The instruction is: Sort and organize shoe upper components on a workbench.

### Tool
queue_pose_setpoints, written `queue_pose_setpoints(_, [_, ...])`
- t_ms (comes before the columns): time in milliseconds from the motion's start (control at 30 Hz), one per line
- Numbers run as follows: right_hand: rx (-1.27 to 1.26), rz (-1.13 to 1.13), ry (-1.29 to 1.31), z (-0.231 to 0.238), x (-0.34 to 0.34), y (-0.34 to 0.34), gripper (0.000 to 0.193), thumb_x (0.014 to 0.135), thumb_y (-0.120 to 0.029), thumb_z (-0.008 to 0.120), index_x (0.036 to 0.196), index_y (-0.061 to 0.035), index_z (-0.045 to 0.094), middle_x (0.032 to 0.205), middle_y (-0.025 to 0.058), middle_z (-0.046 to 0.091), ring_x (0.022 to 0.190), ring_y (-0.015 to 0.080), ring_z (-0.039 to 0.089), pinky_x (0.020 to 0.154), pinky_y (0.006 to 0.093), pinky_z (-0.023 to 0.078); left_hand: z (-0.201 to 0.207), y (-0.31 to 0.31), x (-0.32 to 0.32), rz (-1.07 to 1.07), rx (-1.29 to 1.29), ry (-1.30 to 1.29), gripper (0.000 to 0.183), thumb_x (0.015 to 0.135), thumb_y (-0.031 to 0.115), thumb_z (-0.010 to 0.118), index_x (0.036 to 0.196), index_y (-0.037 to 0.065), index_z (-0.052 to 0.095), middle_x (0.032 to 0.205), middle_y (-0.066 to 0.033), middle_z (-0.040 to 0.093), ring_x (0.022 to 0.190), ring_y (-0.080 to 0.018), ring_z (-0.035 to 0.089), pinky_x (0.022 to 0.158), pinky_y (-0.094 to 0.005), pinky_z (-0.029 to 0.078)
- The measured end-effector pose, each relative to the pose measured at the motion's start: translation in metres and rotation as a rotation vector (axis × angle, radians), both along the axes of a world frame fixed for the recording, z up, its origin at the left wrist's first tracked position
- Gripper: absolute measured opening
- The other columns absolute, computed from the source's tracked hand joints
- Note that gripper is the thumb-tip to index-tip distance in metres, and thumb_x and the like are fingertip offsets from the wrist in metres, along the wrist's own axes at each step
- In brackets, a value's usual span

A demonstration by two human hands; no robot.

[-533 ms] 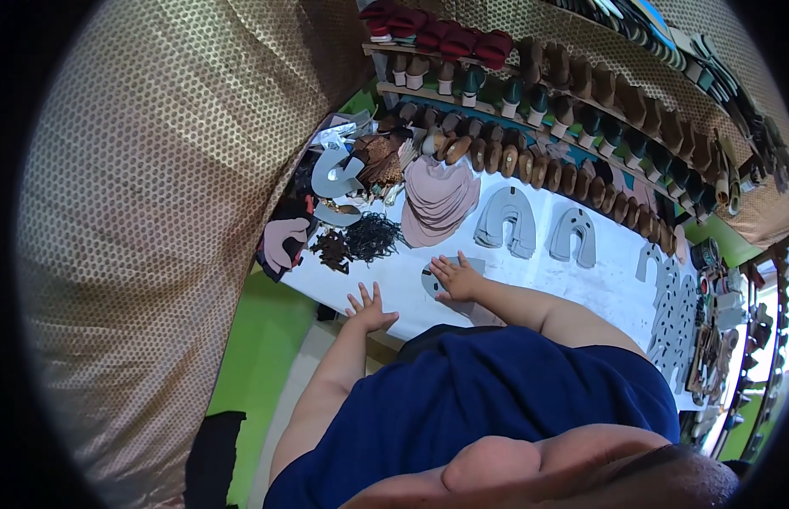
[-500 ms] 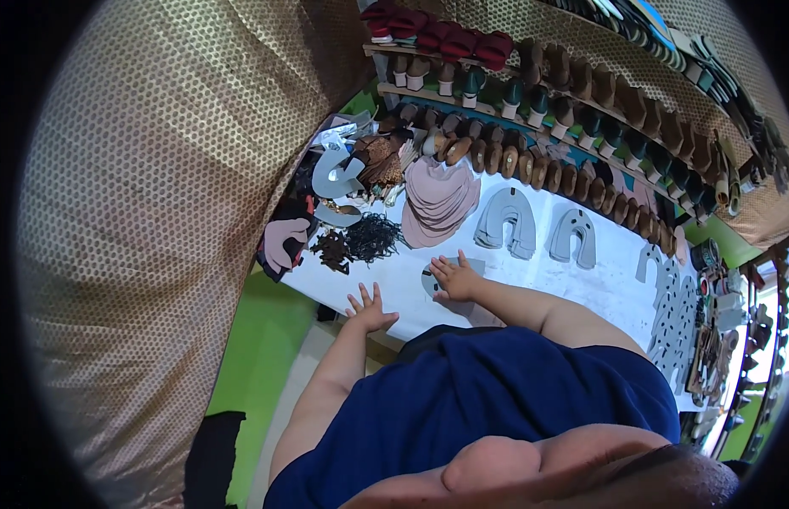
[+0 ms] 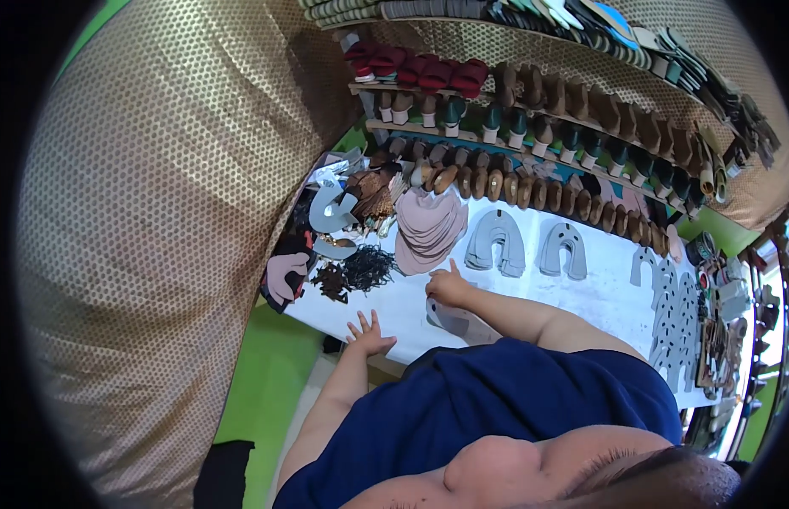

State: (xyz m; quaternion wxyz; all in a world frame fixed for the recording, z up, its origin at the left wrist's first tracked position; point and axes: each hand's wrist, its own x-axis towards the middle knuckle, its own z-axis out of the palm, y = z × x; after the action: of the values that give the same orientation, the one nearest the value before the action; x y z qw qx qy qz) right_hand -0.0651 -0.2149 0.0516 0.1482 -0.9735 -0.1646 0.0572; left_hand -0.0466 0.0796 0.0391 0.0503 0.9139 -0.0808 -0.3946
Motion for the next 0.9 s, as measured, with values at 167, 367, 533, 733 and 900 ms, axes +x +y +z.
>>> queue_pose_setpoints(167, [0.424, -0.254, 0.095, 0.045, -0.024, -0.077, 0.017, 0.084, -0.023, 0.066, 0.099, -0.0171, 0.074, 0.103, 0.0085, 0.071, 0.103, 0.0266, 0.064, 0.107, 0.0588, 0.032, 0.000, 0.000, 0.002, 0.011, -0.019, -0.008, 0.121, 0.075, 0.064, 0.067, 0.154, 0.024, -0.016, 0.158, -0.0187, -0.026, 0.142, -0.0527, -0.019, 0.112, -0.0662, 0.002])
queue_pose_setpoints(367, [0.412, -0.469, -0.142, 0.110, -0.079, -0.178, 0.016, 0.087, -0.025, 0.067, 0.097, -0.0149, 0.074, 0.098, 0.0042, 0.071, 0.101, 0.0270, 0.063, 0.105, 0.0642, 0.026, -0.001, 0.000, 0.005, 0.010, -0.010, 0.003, 0.124, 0.074, 0.062, 0.070, 0.154, 0.024, -0.018, 0.157, -0.0199, -0.027, 0.141, -0.0534, -0.019, 0.112, -0.0664, 0.002])
queue_pose_setpoints(533, [0.141, -0.543, -0.046, 0.164, -0.131, -0.232, 0.015, 0.084, -0.020, 0.069, 0.096, -0.0125, 0.072, 0.104, 0.0047, 0.070, 0.101, 0.0246, 0.063, 0.108, 0.0641, 0.023, -0.006, -0.002, 0.006, 0.023, 0.031, -0.004, 0.126, 0.074, 0.062, 0.071, 0.153, 0.025, -0.020, 0.158, -0.0191, -0.026, 0.142, -0.0525, -0.019, 0.112, -0.0667, 0.003])
queue_pose_setpoints(733, [0.370, -0.655, 0.052, 0.132, -0.146, -0.309, 0.020, 0.080, -0.019, 0.069, 0.096, -0.0087, 0.073, 0.087, 0.0110, 0.071, 0.081, 0.0285, 0.067, 0.074, 0.0372, 0.052, -0.002, -0.007, 0.006, 0.017, 0.068, 0.025, 0.128, 0.073, 0.061, 0.072, 0.152, 0.025, -0.021, 0.157, -0.0194, -0.027, 0.142, -0.0526, -0.019, 0.112, -0.0672, 0.004])
queue_pose_setpoints(900, [0.198, -0.740, 0.201, 0.042, -0.112, -0.376, 0.017, 0.078, -0.018, 0.070, 0.093, -0.0095, 0.071, 0.081, 0.0095, 0.070, 0.075, 0.0238, 0.064, 0.069, 0.0371, 0.050, -0.005, -0.007, 0.008, 0.014, 0.084, 0.025, 0.128, 0.073, 0.061, 0.072, 0.152, 0.023, -0.022, 0.156, -0.0215, -0.028, 0.141, -0.0540, -0.020, 0.112, -0.0677, 0.003])
